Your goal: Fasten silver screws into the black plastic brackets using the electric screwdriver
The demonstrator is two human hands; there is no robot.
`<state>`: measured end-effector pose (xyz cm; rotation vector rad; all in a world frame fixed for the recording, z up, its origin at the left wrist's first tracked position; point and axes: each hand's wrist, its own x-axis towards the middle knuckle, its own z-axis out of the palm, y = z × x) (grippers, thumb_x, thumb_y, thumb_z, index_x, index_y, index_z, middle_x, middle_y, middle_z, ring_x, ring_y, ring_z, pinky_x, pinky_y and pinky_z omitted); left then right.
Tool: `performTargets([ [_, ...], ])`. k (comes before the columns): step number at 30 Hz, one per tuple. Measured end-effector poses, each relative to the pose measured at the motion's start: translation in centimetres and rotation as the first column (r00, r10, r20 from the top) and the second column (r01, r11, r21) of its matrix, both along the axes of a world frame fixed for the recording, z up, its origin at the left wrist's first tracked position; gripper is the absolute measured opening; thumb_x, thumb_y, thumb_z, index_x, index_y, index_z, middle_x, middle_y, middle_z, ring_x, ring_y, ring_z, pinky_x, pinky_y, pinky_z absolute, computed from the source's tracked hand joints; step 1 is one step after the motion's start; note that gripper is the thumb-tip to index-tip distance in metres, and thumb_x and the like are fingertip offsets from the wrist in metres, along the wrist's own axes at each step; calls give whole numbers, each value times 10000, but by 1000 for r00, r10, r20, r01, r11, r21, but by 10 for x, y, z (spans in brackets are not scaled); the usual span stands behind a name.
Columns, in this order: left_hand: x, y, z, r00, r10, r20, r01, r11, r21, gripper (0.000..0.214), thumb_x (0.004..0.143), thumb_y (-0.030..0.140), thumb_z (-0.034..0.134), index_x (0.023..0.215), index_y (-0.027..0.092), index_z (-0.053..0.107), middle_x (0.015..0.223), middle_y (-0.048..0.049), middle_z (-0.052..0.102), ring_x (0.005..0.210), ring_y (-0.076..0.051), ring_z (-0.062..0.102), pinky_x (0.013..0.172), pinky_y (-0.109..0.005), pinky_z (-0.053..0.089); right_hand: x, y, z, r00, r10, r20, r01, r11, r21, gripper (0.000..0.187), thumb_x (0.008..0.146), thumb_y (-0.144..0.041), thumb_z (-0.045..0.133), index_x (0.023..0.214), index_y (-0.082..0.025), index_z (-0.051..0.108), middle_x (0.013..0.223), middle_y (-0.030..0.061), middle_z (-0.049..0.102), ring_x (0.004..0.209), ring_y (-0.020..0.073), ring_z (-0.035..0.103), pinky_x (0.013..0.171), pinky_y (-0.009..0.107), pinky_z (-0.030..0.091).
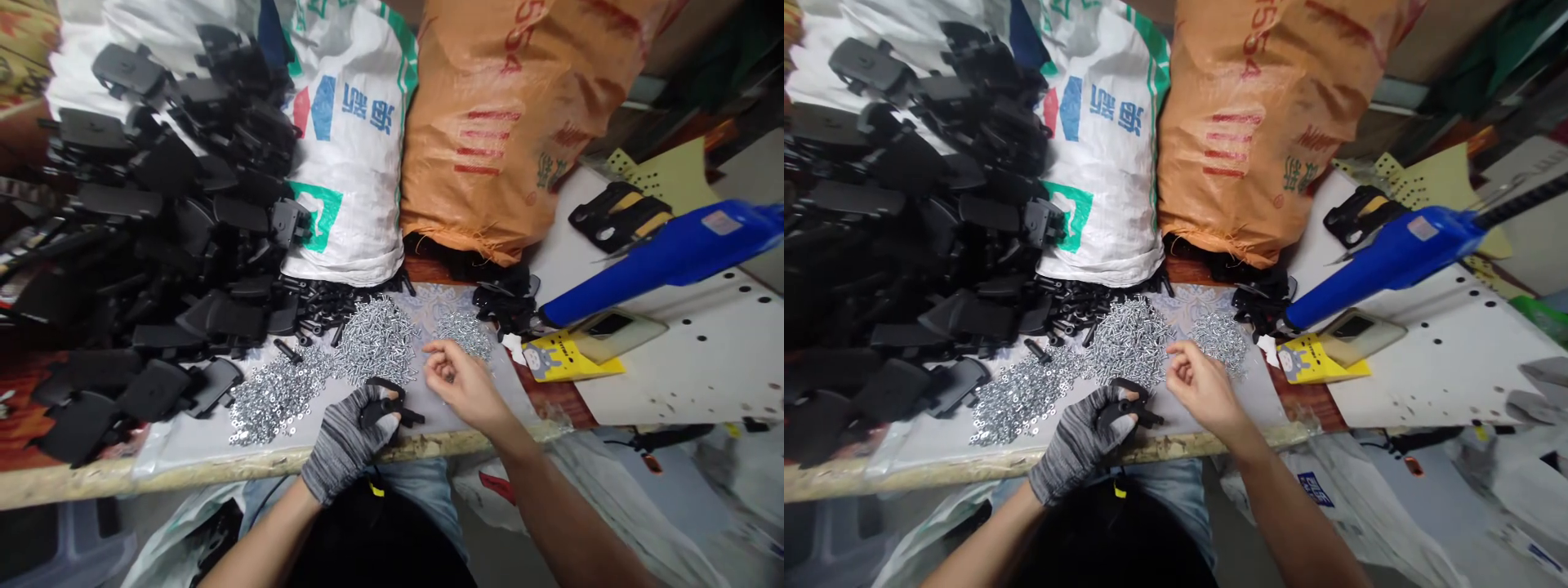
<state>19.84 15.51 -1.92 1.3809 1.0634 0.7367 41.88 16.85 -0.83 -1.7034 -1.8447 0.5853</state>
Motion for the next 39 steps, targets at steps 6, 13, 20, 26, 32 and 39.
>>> performTargets([
  [6, 5, 0, -5, 997, 35, 70, -37, 999, 29, 236, 891, 362, 642, 1014, 164, 682, 972, -48, 740, 879, -180, 671, 833, -297, 541, -48, -20, 14, 930, 318, -184, -257, 921, 293, 87, 925, -145, 593, 882, -210, 632, 816, 14, 642, 781, 151, 606, 714, 285, 513],
  [13, 2, 0, -10, 994, 99, 43, -101, 993, 62, 283, 877, 349, 663, 1104, 183, 691, 1115, -71, 750, 1018, -220, 693, 968, -365, 525, -23, -25, 45, 981, 136, 135, -190, 794, 577, 245, 900, -112, 654, 1105, -246, 665, 951, 26, 705, 901, 202, 643, 830, 379, 541],
  [20, 4, -4, -16, 990, 140, 32, -143, 986, 89, 270, 854, 309, 670, 1086, 180, 714, 1133, -85, 763, 1033, -227, 716, 958, -359, 556, -4, -28, 67, 970, -222, -100, 178, 366, 914, 303, 835, -101, 718, 1093, -260, 718, 833, 4, 639, 759, 183, 606, 753, 365, 523],
  [26, 8, 0, -12, 989, 140, -37, -135, 984, 112, 240, 850, 305, 657, 1049, 182, 713, 1049, -65, 771, 938, -216, 710, 881, -344, 564, -53, -21, 26, 962, 270, 35, -268, 919, 288, 108, 941, -177, 628, 1000, -225, 705, 1064, 83, 633, 1003, 226, 594, 825, 388, 569],
  [32, 9, 1, -8, 985, 141, -98, -131, 987, 97, 214, 835, 326, 648, 970, 169, 703, 960, -57, 764, 846, -209, 688, 826, -343, 552, -48, -12, 24, 909, 367, 198, -405, 891, 205, 114, 983, -138, 511, 965, -187, 613, 1118, 112, 619, 1087, 246, 552, 889, 419, 557],
  [39, 6, 1, -18, 986, 160, -55, -153, 982, 114, 213, 846, 274, 644, 1015, 162, 709, 1040, -79, 773, 922, -220, 710, 882, -356, 560, -48, -21, 37, 857, 339, 389, -462, 839, 288, 228, 927, -90, 578, 1112, -217, 617, 1251, 80, 650, 1153, 259, 580, 963, 447, 536],
])
